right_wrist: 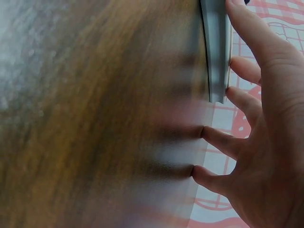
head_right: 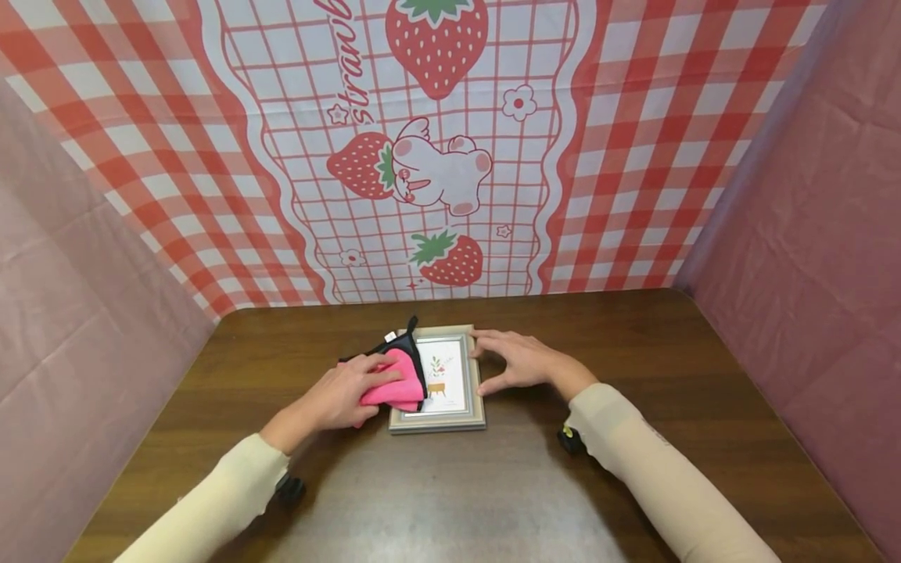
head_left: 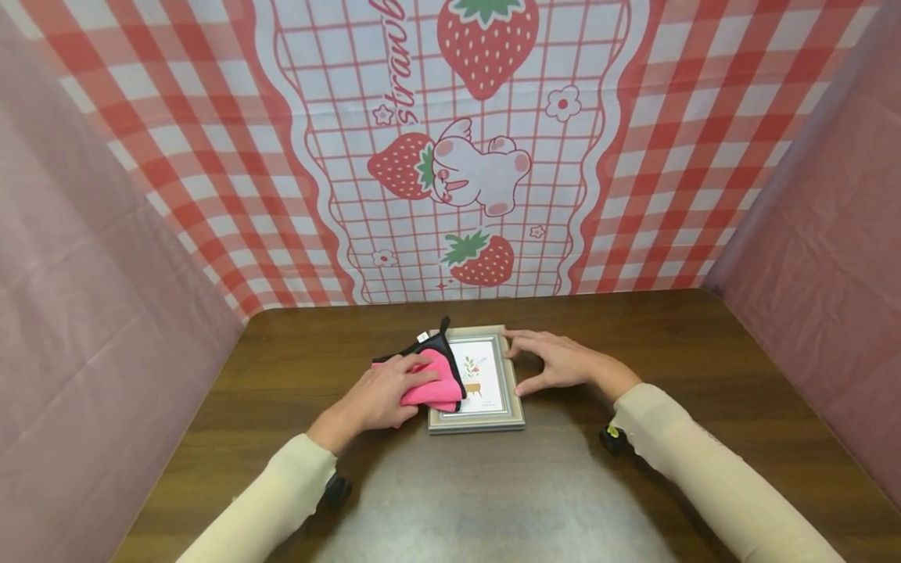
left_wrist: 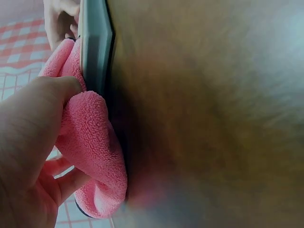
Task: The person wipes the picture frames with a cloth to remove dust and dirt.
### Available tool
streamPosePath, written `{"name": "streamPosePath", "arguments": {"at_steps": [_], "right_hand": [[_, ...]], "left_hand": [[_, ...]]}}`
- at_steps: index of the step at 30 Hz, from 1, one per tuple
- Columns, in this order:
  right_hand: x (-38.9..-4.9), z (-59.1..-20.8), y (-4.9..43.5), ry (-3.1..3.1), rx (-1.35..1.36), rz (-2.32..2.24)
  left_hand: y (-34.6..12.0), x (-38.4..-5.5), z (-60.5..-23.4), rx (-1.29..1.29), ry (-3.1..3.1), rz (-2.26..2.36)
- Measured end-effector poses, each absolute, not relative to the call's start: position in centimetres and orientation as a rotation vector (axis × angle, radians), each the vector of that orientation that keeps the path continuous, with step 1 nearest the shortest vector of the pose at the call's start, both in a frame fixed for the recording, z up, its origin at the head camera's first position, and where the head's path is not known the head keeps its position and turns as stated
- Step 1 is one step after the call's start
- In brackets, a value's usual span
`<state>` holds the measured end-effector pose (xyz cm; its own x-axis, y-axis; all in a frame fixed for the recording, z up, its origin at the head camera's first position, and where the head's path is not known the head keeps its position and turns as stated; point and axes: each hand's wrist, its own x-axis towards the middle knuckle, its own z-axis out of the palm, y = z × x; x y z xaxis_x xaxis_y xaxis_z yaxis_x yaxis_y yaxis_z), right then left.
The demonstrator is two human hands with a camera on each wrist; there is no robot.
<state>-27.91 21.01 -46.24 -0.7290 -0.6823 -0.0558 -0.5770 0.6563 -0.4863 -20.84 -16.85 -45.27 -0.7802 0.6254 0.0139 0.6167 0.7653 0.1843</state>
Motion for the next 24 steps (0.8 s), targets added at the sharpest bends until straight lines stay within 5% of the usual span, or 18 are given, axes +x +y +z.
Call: {"name": "streamPosePath", "arguments": {"at_steps": [14,24], "right_hand": [[-28.1,-46.5,20.9,2.659,-1.017,-0.633],[-28.2,-46.3,20.9,2.665,-1.023,-0.629]], "left_hand": [[-17.2,-16.6,-45.2,1.215,2.929,0.184],[-17.2,-16.5,-45.5,1.297,2.990,0.205]]}}
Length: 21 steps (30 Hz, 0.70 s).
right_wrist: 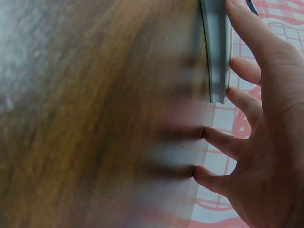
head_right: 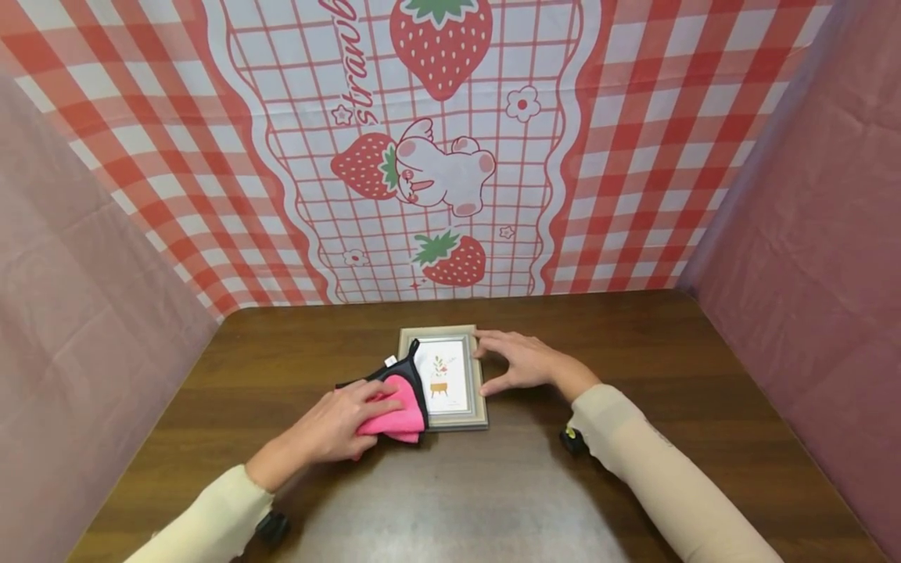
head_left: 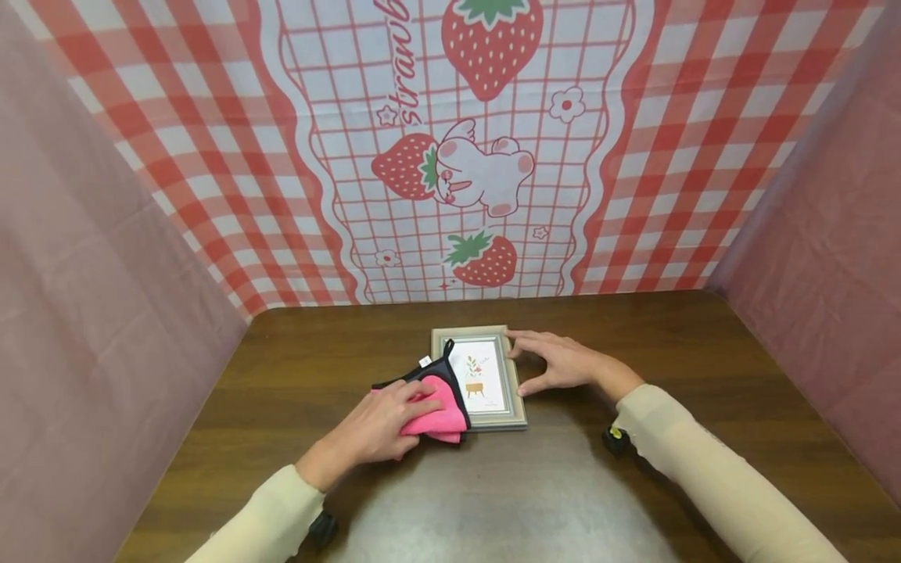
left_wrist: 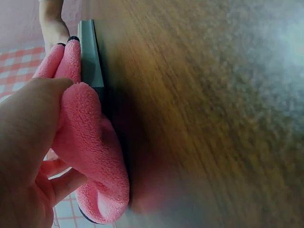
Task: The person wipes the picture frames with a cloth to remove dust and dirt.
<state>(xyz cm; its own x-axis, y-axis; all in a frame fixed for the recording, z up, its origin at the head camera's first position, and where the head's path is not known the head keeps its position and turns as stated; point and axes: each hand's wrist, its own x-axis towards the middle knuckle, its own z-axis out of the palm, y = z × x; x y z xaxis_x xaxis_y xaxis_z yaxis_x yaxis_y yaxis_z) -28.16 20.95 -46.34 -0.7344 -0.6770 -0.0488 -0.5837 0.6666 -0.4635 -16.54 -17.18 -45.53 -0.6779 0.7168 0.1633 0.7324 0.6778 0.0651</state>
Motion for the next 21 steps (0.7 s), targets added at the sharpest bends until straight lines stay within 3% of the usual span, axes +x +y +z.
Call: {"name": "streamPosePath", "arguments": {"at_steps": [13,21], "right_hand": [[-27.9,-46.3,20.9,2.648,-1.027,-0.655],[-27.9,-46.2,21.0,2.643,-1.029,-0.654]], "left_hand": [[-16.9,-17.8,-44.2,-1.091,-2.639,-0.247],[-17.5,-19.6,-42.6,-0.896,-2.713,-0.386]]}}
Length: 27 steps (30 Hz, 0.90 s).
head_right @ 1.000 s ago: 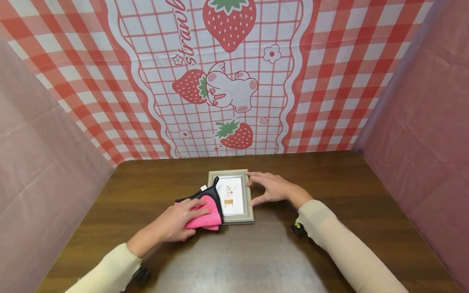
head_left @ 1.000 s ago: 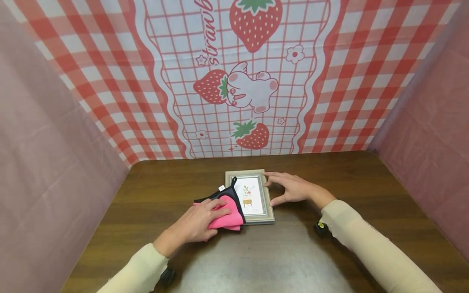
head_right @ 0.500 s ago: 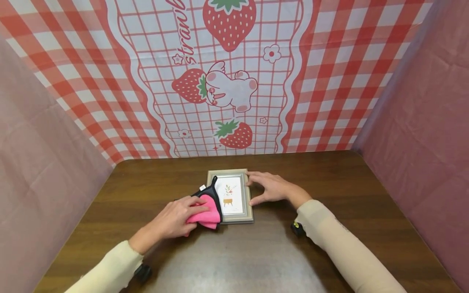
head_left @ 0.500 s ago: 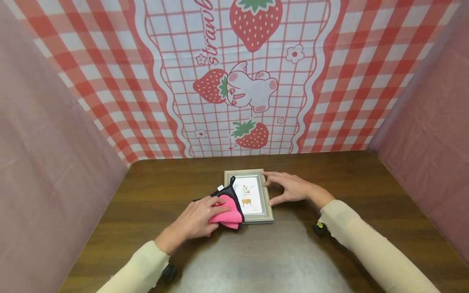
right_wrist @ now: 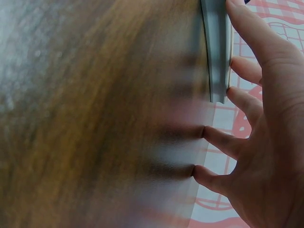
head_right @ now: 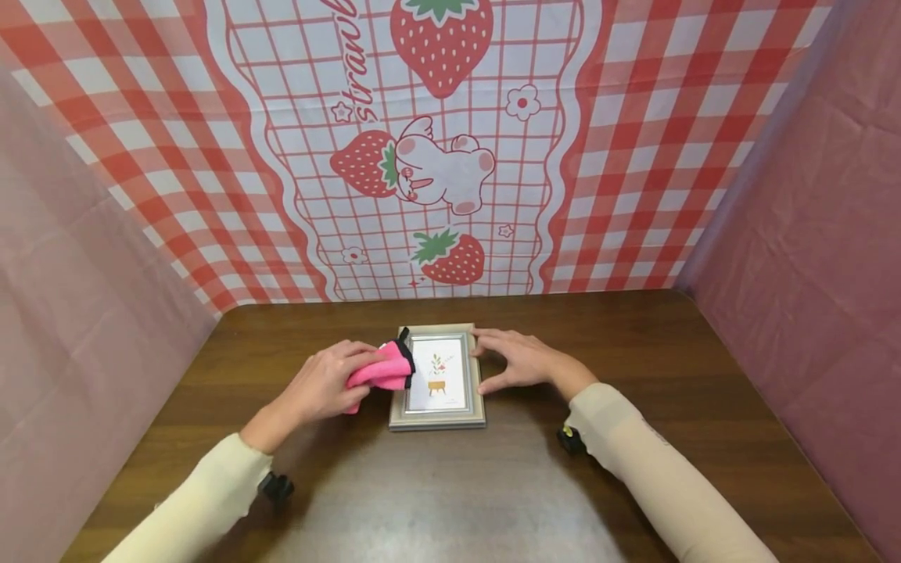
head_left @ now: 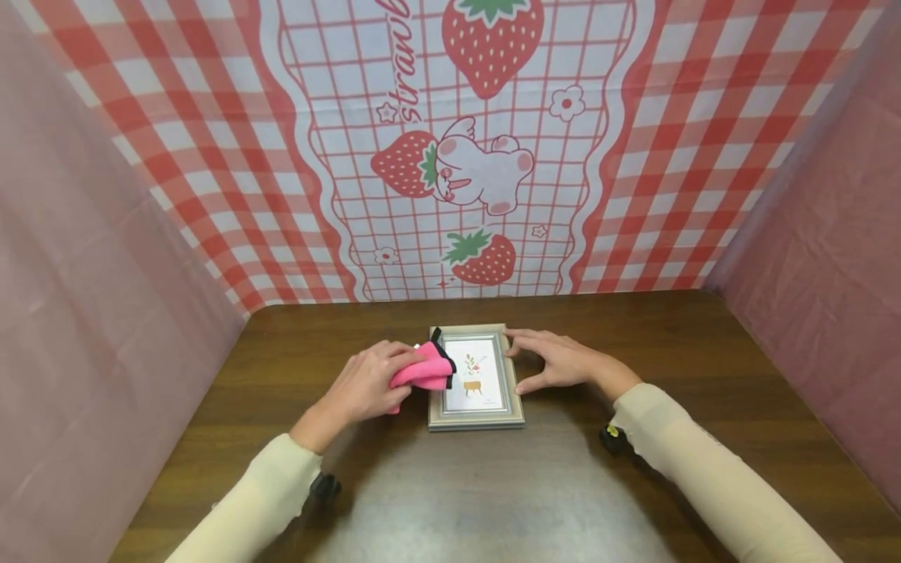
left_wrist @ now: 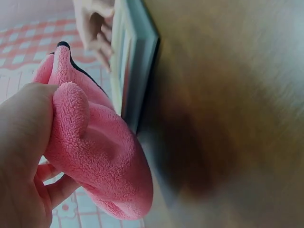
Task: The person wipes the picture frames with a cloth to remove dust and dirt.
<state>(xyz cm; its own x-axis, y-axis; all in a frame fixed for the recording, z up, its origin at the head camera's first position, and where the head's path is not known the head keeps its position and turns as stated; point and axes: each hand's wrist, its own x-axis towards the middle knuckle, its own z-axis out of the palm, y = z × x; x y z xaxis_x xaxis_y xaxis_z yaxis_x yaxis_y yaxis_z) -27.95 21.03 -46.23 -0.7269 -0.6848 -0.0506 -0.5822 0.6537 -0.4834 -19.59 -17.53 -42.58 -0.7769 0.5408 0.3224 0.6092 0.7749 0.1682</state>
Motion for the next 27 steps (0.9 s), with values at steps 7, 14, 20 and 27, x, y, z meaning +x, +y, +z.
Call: {"name": "streamPosePath", "arguments": {"at_steps": [7,14,20,27], "right_hand": [[-28.0,-46.3,21.2,2.636,-1.031,-0.661],[-27.9,-46.2,21.2,2.633,-1.033,-0.665],[-28.0,-46.2,21.1,2.633,-1.039,-0.663],[-27.9,-46.3,21.1,2.634,-1.033,-0.661]], "left_hand": [[-18.4,-21.5,-42.1,-0.782,-2.712,-0.411],[-18.1,-23.2,-42.4,-0.580,-2.799,-0.537],[-17.2,-24.7,-42.7,-0.397,-2.873,-0.727],[-16.1,-26.1,-43.4,-0.317,-2.903,-0.919]]}}
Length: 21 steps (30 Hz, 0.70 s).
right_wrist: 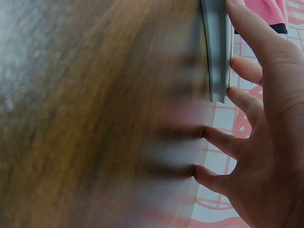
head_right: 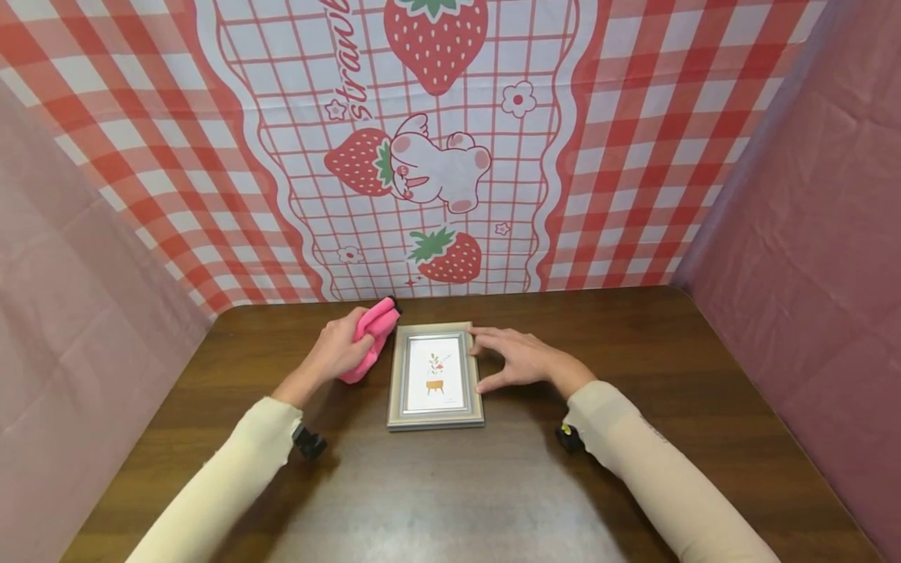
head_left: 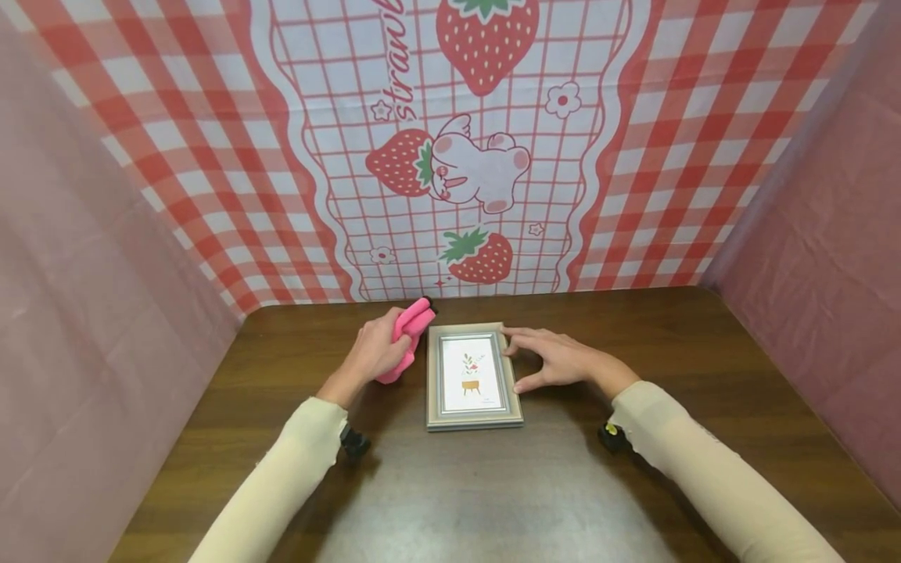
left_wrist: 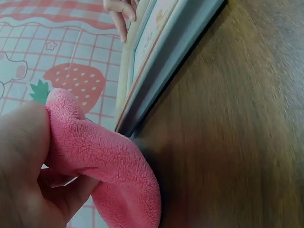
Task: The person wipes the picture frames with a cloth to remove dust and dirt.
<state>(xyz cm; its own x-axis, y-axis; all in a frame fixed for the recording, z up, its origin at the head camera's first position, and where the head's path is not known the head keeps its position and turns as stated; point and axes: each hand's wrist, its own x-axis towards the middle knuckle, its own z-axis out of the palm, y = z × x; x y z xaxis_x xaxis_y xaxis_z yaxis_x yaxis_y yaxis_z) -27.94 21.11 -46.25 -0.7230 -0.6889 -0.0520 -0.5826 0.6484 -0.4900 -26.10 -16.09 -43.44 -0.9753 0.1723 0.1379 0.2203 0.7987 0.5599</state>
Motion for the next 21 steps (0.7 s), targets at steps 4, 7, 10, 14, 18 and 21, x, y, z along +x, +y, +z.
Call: {"name": "streamPosePath", "arguments": {"at_steps": [4,7,10,14,18,21], "right_hand": [[-28.0,-46.2,21.1,2.633,-1.028,-0.656],[-28.1,-46.3,21.1,2.630,-1.020,-0.658],[-28.1,-46.3,21.1,2.630,-1.018,-0.658],[-28.1,-46.2,21.2,2.631,-1.023,-0.647],[-28.2,-46.0,21.1,2.618,-1.029,-0.642],[-28.4,-45.9,20.8,2.623,-1.062,-0.627]], "left_hand": [[-16.2,-28.3,-46.4,-0.350,-2.866,-0.931],[-16.3,-30.4,-49.7,-0.352,-2.852,-0.919],[-15.9,-31.2,-51.1,-0.344,-2.871,-0.890],[-15.9,-32.5,-52.5,-0.334,-2.900,-0.856],[-15.9,-32.7,-52.8,-0.340,-2.926,-0.824],[-16.1,-32.6,-52.9,-0.342,-2.932,-0.814]]}}
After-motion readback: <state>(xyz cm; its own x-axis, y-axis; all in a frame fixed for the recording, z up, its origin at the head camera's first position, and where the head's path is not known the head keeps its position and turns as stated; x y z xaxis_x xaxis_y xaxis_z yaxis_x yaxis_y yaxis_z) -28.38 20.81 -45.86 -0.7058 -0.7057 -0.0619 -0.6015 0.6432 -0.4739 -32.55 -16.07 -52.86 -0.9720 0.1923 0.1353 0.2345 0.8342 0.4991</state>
